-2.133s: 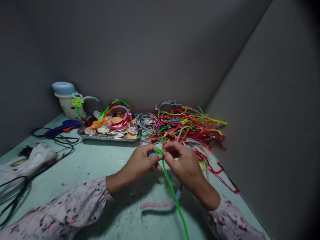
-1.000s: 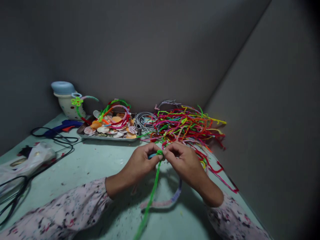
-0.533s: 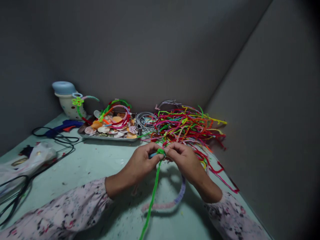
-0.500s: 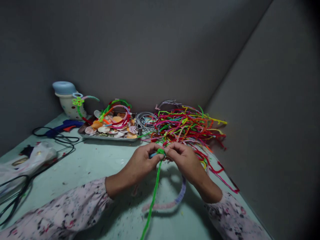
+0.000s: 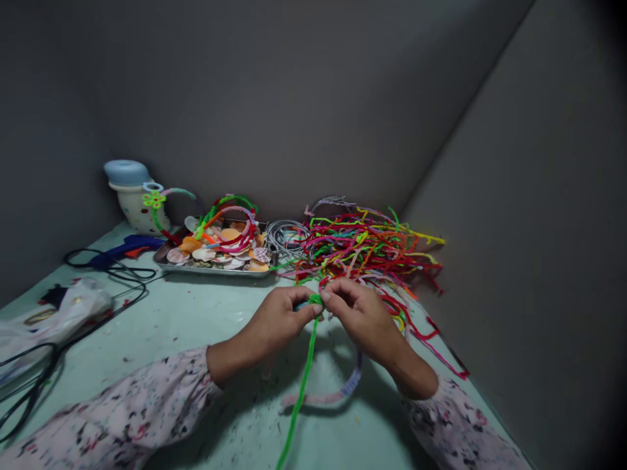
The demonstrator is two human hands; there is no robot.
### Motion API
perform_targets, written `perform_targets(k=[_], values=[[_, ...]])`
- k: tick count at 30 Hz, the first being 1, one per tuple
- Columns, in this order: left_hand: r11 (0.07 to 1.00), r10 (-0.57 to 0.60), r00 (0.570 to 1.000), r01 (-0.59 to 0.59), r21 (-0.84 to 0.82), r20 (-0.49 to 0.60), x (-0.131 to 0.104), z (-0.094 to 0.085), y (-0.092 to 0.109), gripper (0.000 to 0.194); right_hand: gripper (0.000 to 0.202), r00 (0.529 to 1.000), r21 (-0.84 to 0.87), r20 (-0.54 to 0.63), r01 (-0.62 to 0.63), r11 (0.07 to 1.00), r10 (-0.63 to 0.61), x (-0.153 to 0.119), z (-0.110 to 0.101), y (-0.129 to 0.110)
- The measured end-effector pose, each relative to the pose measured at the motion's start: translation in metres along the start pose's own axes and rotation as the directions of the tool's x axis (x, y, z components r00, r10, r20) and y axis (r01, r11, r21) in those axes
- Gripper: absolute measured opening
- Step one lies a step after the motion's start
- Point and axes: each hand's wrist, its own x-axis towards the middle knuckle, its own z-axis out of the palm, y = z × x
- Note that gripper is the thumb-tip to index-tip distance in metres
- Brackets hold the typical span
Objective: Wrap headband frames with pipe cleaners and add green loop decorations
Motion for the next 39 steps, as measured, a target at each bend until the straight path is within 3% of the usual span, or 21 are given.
perform_targets(k=[3,8,11,19,22,26,30,32,34,37,39], values=[[0.999,0.018,1.000,-0.018,0.042,-0.005,0.000,0.001,0.000,0.016,0.016,0.998,-0.034,0.050,0.030,0.999,-0.029,0.000,-0.002,0.002],[0.994,0.045,0.999,-0.046,0.101,0.017,-0.001,0.002,0.001,0.019,0.005,0.987,-0.102,0.034,0.162,0.981,-0.159,0.000,-0.002,-0.001],[0.993,0.039,0.998,-0.044,0.113,0.048,-0.002,0.002,0.000,0.020,0.009,0.971,-0.159,0.059,0.238,0.958,-0.232,-0.002,-0.003,-0.004],[0.993,0.031,0.997,-0.039,0.115,0.072,-0.003,0.004,-0.004,0.020,0.009,0.952,-0.324,0.101,0.307,0.895,-0.290,-0.008,0.000,-0.004],[0.998,0.024,0.998,-0.027,0.055,0.053,-0.002,0.003,-0.003,0.020,0.009,0.965,-0.265,0.077,0.263,0.928,-0.251,-0.005,0.001,-0.004],[0.997,-0.059,0.998,0.057,-0.057,-0.024,0.001,-0.002,0.000,0.021,0.020,0.999,0.096,-0.014,0.042,0.995,-0.041,0.007,-0.006,0.008],[0.986,-0.114,0.992,0.107,-0.128,-0.056,0.004,-0.006,-0.001,0.023,0.025,0.982,0.202,-0.167,-0.056,0.978,0.090,0.014,-0.011,0.022],[0.985,-0.107,0.991,0.095,-0.142,-0.077,0.005,-0.008,-0.003,0.022,0.022,0.976,0.145,-0.215,0.023,0.989,0.009,0.011,-0.013,0.022],[0.985,-0.102,0.990,0.086,-0.151,-0.098,0.006,-0.009,-0.004,0.022,0.014,0.959,0.012,-0.237,0.164,0.986,-0.156,0.007,-0.015,0.017],[0.986,-0.096,0.988,0.078,-0.145,-0.121,0.008,-0.011,-0.005,0.022,0.007,0.903,-0.196,-0.179,0.357,0.914,-0.391,-0.001,-0.017,0.005],[0.988,-0.080,0.988,0.061,-0.142,-0.129,0.008,-0.011,-0.005,0.022,0.009,0.873,-0.268,-0.116,0.432,0.861,-0.474,-0.004,-0.018,-0.001]])
